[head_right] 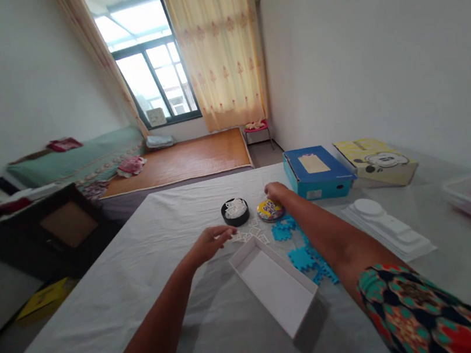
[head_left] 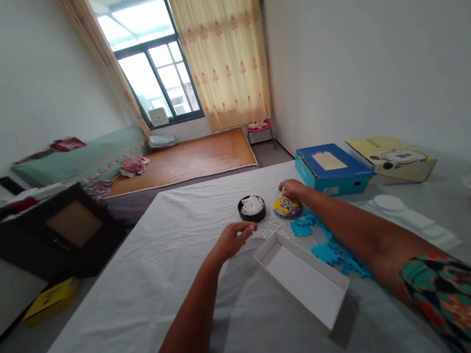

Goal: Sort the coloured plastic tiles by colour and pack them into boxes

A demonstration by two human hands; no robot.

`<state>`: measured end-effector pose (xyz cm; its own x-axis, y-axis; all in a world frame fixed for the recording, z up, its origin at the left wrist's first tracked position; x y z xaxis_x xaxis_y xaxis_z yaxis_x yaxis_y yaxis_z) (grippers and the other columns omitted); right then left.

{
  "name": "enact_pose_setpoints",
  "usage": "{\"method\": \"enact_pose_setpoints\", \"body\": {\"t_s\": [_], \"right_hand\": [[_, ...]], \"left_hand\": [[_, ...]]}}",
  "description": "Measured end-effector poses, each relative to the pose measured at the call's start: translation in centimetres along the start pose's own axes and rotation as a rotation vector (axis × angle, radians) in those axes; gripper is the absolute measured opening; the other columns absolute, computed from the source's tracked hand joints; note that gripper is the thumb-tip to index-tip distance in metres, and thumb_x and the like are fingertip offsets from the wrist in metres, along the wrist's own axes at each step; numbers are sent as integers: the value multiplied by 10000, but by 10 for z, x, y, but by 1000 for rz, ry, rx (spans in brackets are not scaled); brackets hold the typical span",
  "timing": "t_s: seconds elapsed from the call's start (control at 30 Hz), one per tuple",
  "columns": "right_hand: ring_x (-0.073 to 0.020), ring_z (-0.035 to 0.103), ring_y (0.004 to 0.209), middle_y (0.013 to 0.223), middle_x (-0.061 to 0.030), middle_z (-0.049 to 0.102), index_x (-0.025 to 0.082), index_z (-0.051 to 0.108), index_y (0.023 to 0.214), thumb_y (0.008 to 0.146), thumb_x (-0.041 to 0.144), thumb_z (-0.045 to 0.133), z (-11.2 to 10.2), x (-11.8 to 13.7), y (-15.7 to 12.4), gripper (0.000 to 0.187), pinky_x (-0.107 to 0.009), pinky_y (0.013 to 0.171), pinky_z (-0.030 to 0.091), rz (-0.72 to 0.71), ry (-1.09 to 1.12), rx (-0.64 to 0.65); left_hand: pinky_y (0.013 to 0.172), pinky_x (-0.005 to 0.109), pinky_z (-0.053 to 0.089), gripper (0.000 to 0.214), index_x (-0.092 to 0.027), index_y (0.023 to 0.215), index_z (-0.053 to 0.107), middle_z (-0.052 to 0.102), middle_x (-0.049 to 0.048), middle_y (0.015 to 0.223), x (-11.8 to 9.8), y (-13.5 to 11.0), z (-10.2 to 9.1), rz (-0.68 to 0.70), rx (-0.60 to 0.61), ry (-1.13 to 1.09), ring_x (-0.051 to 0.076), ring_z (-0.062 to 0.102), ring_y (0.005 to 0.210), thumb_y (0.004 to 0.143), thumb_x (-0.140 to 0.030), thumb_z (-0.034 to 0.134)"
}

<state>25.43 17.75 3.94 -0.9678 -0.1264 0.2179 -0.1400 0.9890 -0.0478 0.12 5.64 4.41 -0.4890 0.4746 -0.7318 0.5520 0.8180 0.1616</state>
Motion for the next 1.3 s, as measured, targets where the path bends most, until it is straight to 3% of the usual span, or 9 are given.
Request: {"method": "enact_pose_setpoints", "body": {"t_s": [0.1,0.23,0.33,0.43,0.63,0.83,1.0,1.17,1.3], "right_hand": [[-191,645,938,1067,-82,681,156,670,1069,831,267,685,7,-11,20,263,-276,790,516,74,15,86],[-172,681,780,908,-63,741,134,732,1006,751,216,721,13,-20,31,268,-195,646,487,124,59,122],[-156,675,755,993,-73,736,154,700,1124,757,249,719,17,-23,34,379,-189,615,485,124,90,126],[-153,671,739,1045,-81,725,180,666,1193,726,273,758,21,-27,38,485,-191,596,488,120,115,155],[-172,673,732,897,-92,738,118,737,958,683,223,795,24,-36,39,299,-200,616,503,129,183,192],[-140,675,769,1082,-116,695,146,643,1149,841,280,670,22,-39,30,337,-197,625,545,126,304,155],[-173,681,750,1029,-104,696,139,672,995,665,368,831,24,-30,26,432,-278,632,590,134,362,294],[-161,686,765,1048,-99,682,157,643,1053,623,467,840,20,-21,18,566,-298,669,598,107,425,397],[-186,685,710,962,-120,701,135,642,1048,656,631,748,25,-13,10,641,-301,614,588,116,270,419]], "left_hand": [[1022,382,430,304,-199,1118,686,678,77,1182,4,22,-17,133,-213,235,200,595,1104,921,-278,469],[1086,463,357,353,-300,1250,601,560,25,1372,8,49,-8,177,-139,532,231,461,1282,910,-287,510],[1065,529,361,388,-315,1272,577,531,33,1398,13,48,-9,75,-187,635,278,423,1309,885,-303,558],[1067,476,379,393,-267,1281,577,535,70,1376,9,33,-12,145,-290,591,265,442,1285,889,-271,547],[1022,341,441,316,-228,1193,646,624,68,1267,12,13,24,354,103,375,198,564,1161,890,-277,573],[934,318,488,246,-241,1097,692,678,42,1156,16,11,27,312,84,526,191,601,1052,914,-324,549],[798,297,532,197,-200,1008,688,692,78,995,16,8,23,280,58,750,202,617,947,911,-208,518],[835,296,539,273,-209,1112,650,698,77,1028,17,3,17,300,-70,680,184,644,945,885,-136,516],[938,307,508,309,-230,1158,640,691,60,1118,5,13,-8,307,-374,469,171,634,1039,907,-153,477]]}}
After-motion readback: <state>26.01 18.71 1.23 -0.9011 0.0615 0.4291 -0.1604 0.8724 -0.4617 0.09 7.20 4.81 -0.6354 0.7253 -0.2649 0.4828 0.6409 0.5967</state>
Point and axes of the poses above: each hand's wrist, its own y-axis towards the middle knuckle, its own z-axis out of the palm, x = y × z, the point moved 5 cm from there along y, towards the middle knuckle
